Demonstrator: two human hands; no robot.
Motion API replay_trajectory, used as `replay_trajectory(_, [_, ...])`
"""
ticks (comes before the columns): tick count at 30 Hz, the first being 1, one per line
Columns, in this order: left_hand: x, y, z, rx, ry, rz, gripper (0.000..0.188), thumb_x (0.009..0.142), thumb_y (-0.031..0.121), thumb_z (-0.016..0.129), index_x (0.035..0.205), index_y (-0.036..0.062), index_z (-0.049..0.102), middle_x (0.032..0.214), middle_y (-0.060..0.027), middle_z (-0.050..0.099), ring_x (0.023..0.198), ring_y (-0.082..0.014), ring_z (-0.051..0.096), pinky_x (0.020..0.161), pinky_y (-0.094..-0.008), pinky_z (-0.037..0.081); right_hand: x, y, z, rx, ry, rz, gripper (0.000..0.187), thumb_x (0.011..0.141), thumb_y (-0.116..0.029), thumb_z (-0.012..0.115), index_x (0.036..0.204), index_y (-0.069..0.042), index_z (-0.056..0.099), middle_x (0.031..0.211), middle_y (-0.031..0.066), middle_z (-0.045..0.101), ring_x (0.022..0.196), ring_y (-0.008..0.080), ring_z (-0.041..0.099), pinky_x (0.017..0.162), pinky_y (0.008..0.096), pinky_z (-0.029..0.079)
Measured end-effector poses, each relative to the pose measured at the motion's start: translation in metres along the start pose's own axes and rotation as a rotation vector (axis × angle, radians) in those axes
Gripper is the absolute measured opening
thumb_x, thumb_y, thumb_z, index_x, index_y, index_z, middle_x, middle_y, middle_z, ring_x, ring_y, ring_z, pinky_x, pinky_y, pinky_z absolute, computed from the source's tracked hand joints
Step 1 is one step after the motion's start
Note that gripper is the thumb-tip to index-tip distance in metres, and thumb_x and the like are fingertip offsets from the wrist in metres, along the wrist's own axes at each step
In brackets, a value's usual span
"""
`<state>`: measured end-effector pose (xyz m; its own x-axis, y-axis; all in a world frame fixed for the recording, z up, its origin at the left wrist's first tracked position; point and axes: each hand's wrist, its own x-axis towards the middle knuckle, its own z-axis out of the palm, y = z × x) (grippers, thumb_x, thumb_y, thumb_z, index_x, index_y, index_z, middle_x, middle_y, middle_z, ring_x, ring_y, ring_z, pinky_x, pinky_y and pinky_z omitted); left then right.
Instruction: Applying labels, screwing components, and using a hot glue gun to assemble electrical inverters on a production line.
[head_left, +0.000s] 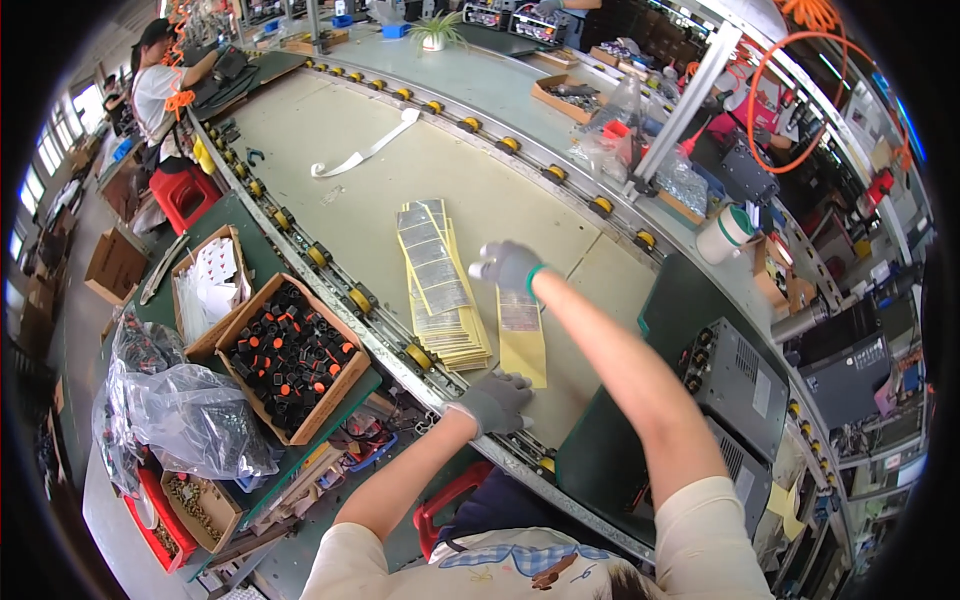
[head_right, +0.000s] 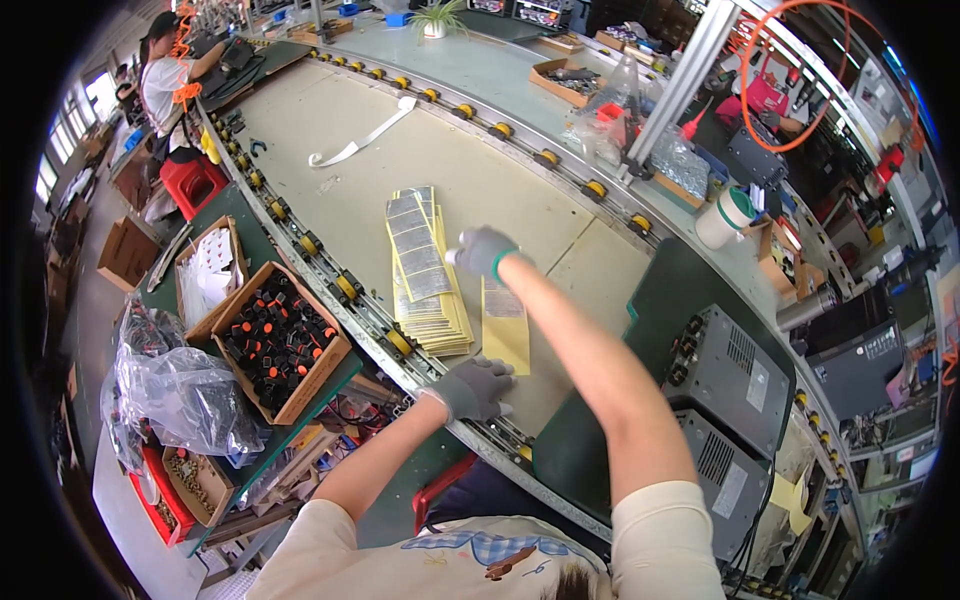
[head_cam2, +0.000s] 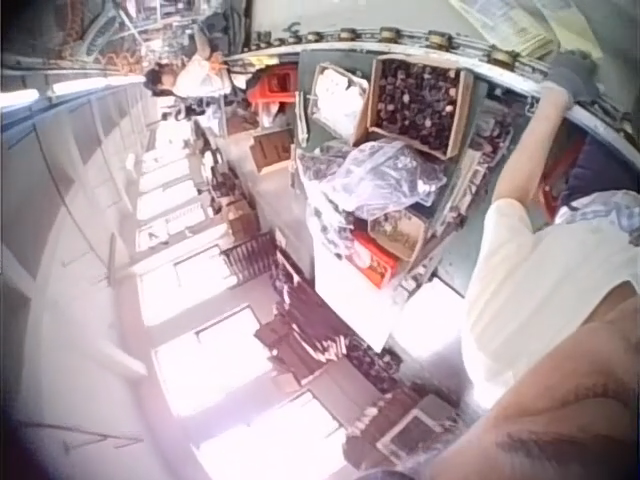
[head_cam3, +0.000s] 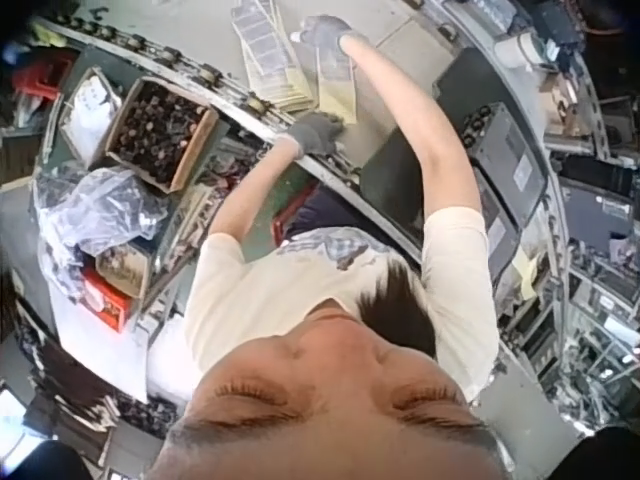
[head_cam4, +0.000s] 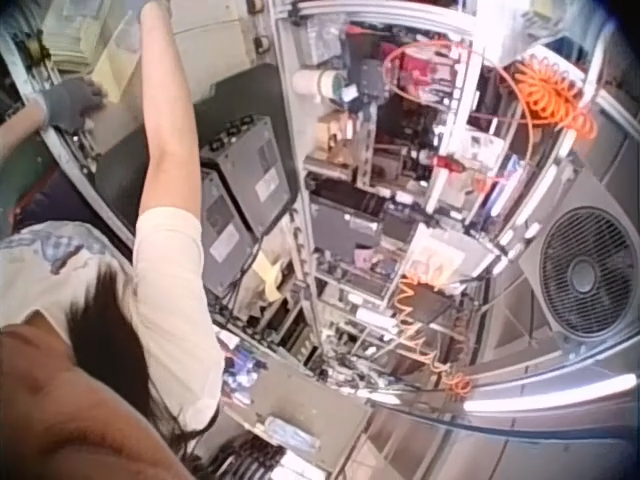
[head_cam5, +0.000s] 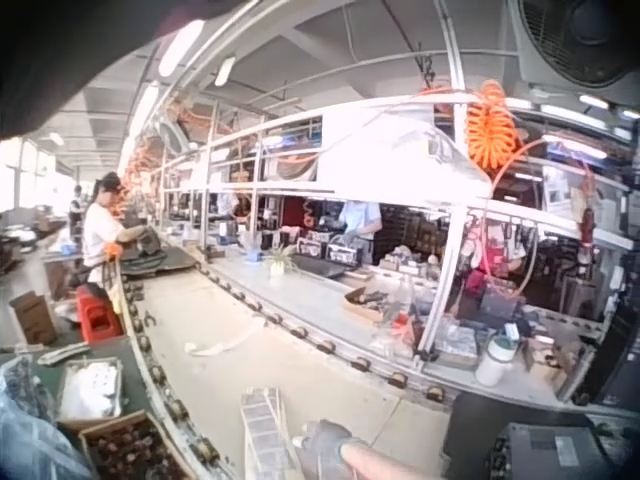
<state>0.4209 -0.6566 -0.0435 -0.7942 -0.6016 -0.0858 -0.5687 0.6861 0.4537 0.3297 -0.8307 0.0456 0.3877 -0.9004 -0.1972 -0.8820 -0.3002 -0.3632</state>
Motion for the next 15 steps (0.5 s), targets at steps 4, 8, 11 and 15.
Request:
replay_trajectory(4, [-0.011,0.016,-0.035,-0.249,0.387,-0.029,0.030,0.085,0.030,0.055,0.108,0.0116,0.062,0.103,-0.0104,0.062,0.090,-0.0290,0.061,0.075,-0.0380,0.050,-0.071,0.028,-0.138,0.094,0.237,-0.168,0.047,0.080,-0.044,0.061,0.106,-0.005,0.062,0.094,0.0157,0.066,0.087,0.0285,0.063,0.080,0.0357,0.048])
replay_trajectory(8, [-0.019,-0.026,-0.066,0.348,0.830,-0.553,0.062,0.077,0.047,0.064,0.118,0.0030,0.051,0.128,-0.0192,0.046,0.120,-0.0358,0.042,0.094,-0.0442,0.040,-0.224,0.033,-0.216,0.231,0.390,-0.075,0.041,0.086,-0.030,0.060,0.114,-0.002,0.058,0.101,0.0083,0.064,0.092,0.0134,0.057,0.082,0.0270,0.045])
replay_trajectory(11, [-0.001,-0.069,-0.080,0.244,0.590,-1.000,0.088,0.078,0.060,0.056,0.139,0.0022,0.029,0.142,-0.0281,0.023,0.131,-0.0371,0.030,0.103,-0.0441,0.033,-0.335,0.047,-0.229,0.150,0.519,0.028,0.039,0.089,-0.026,0.056,0.118,0.000,0.056,0.108,0.0086,0.061,0.097,0.0122,0.055,0.088,0.0261,0.042])
replay_trajectory(15, [0.036,-0.089,-0.055,0.042,0.323,-1.070,0.090,0.076,0.058,0.058,0.140,0.0029,0.028,0.143,-0.0302,0.022,0.120,-0.0383,0.046,0.096,-0.0374,0.042,-0.449,0.079,-0.196,0.168,0.700,0.280,0.037,0.090,-0.020,0.055,0.121,-0.001,0.054,0.111,0.0098,0.060,0.102,0.0142,0.054,0.091,0.0278,0.041])
